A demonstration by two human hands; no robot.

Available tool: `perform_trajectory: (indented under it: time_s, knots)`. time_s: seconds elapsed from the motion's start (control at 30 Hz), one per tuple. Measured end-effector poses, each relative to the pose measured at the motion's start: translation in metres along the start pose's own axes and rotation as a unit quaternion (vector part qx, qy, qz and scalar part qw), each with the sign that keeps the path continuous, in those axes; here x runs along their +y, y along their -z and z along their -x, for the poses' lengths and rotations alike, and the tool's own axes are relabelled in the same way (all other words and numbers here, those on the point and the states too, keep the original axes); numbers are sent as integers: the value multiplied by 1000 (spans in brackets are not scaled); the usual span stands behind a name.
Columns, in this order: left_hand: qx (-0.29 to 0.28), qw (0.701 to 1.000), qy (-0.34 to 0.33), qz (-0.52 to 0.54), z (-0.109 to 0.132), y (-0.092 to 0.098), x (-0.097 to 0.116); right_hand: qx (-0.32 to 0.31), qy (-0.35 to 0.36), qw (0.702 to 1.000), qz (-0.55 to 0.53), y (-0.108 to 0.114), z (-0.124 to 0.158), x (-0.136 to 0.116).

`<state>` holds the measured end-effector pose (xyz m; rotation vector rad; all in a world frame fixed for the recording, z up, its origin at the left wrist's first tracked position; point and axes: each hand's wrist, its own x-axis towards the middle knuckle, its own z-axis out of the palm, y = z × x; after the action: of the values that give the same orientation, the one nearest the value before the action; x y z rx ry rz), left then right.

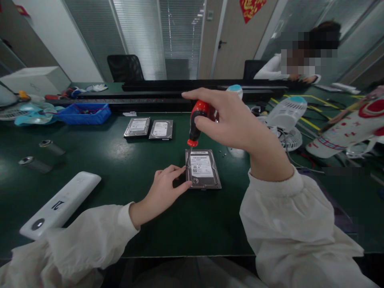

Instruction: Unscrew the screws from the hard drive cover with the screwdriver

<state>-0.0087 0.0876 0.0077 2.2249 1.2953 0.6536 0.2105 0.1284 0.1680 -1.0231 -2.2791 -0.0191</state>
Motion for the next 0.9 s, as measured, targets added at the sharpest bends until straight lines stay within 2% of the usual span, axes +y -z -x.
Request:
perform_trajectory:
  time_s: [0.27,0.43,0.63,0.9]
  knots:
    - [2,1000,-5,-4,1,-1,-3,6,-27,1000,12,1,-2,-2]
    - [5,1000,-9,2,1,-1,-3,-7,8,1000,19,1,0,-2]
    - [-4,1000,5,-9,0,1,2,-14,-15,999,38,0,-1,-3]
    - [-9,1000,2,-9,0,1,1,-32,16,999,16,2,-1,-8]
